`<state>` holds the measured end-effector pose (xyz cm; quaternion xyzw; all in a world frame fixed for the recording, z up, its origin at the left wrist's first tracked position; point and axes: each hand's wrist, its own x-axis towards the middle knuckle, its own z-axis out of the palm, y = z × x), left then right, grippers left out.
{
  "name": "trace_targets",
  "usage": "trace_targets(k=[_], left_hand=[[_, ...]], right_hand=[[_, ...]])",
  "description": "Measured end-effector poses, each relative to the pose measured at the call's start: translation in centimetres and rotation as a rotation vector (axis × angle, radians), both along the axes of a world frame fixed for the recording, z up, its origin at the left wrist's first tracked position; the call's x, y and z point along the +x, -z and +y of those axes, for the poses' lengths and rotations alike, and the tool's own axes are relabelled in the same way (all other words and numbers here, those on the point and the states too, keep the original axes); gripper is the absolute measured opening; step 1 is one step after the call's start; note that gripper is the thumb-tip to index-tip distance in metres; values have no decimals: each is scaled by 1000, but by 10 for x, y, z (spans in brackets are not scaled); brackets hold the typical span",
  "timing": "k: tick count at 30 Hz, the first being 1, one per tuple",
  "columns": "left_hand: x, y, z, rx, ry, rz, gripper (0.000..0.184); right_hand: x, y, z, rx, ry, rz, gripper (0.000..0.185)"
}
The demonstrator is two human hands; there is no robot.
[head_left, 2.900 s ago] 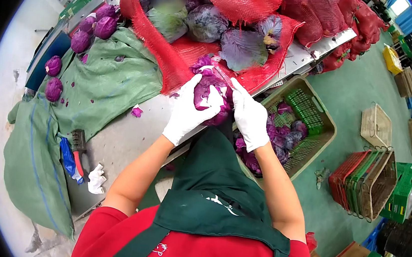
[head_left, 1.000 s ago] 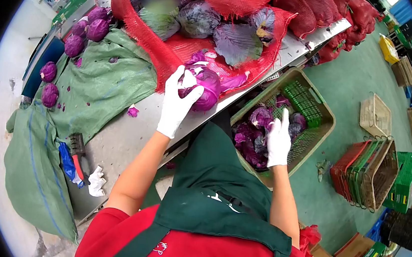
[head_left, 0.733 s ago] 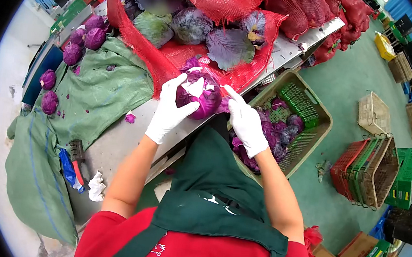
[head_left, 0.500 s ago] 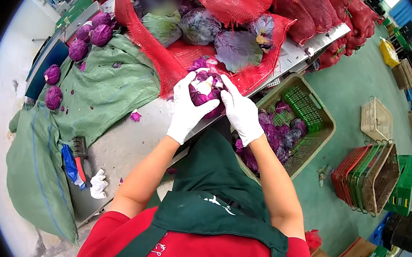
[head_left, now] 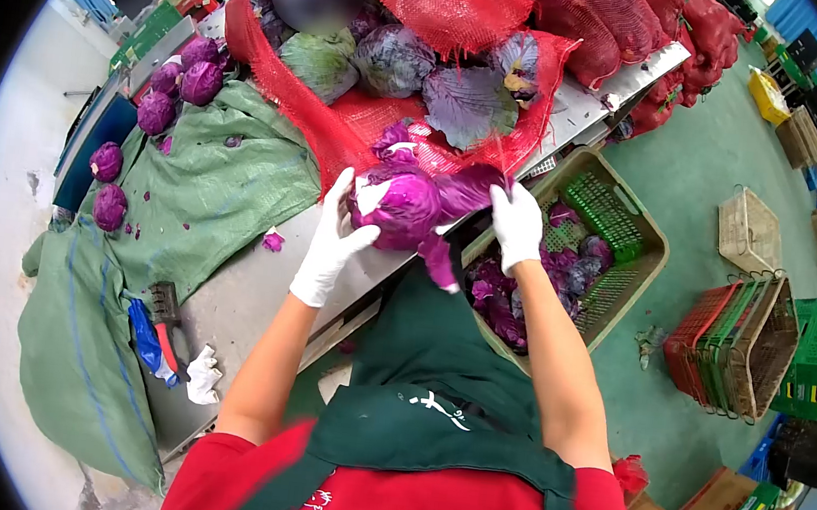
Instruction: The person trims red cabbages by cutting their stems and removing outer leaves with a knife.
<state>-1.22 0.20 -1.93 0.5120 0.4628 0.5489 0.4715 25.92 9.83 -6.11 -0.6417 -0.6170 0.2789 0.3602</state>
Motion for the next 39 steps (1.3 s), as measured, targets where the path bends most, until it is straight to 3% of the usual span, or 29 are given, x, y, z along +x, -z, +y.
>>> trace_targets(k=[3, 6, 7, 9, 11, 13, 14, 15, 16, 17, 20, 21, 22, 23, 25, 27, 28, 29, 31, 33, 34, 35, 37, 39], left_hand=[[12, -9, -8, -12, -154, -122, 100], [41, -17, 1, -15, -419, 559, 95], [39, -16, 5, -19, -420, 554, 95], [27, -14, 17, -89, -356, 278, 100], [9, -10, 21, -144, -340, 23, 91], [2, -17, 23, -286, -380, -195, 88], [3, -18, 25, -289, -386, -185, 88], [8, -19, 28, -302, -422, -212, 88], [11, -18, 28, -320, -454, -239, 88], [11, -17, 28, -339, -448, -229, 88], [23, -23, 28, -317, -498, -236, 90], [20, -27, 29, -384, -491, -221, 91], [14, -26, 31, -397, -466, -244, 92], [6, -21, 32, -409, -443, -265, 92], [-15, -12, 35, -400, -386, -269, 94], [-35, -2, 35, -488, -214, -437, 98], [-39, 3, 36, -516, -239, -510, 90], [-45, 6, 35, -516, -243, -515, 90], [-57, 8, 33, -567, -95, -823, 91], [-57, -4, 23, -544, -10, -889, 92], [-53, -10, 17, -501, -64, -809, 95], [-51, -12, 15, -458, -118, -731, 98], [-44, -9, 14, -430, -141, -713, 97], [-25, -7, 11, -41, -266, 150, 99]], right_hand=[[12, 22, -25, -187, 101, 163, 33], [17, 38, -37, -159, 157, 239, 32], [21, 44, -41, -110, 194, 223, 32], [43, 35, -43, -101, 279, 132, 32], [75, 37, -47, -116, 309, 44, 33], [77, 5, -66, -146, 405, -95, 50], [74, 15, -67, -81, 423, -173, 70], [51, -11, -73, -35, 353, 42, 72], [31, 0, -69, 173, 199, 193, 71], [-2, -25, -79, 107, 67, 419, 72], [-79, -59, -100, -184, -163, 722, 75], [-103, -22, -98, -85, -153, 629, 78], [-114, -19, -97, -189, -213, 833, 70], [-112, -17, -94, -223, -186, 572, 42], [-103, -26, -91, -250, -184, 459, 21], [-88, -29, -92, -188, -154, 280, 22], [-78, -22, -91, -160, -126, 178, 24], [-65, -14, -91, -77, -71, 190, 22], [-30, -4, -89, -182, 18, 364, 18], [10, -4, -88, -91, 126, 301, 18], [33, -1, -87, -115, 159, 171, 17], [49, -6, -92, 113, 188, -131, 18], [55, -13, -91, 237, 332, -97, 24], [45, -30, -85, 200, 98, -7, 28]])
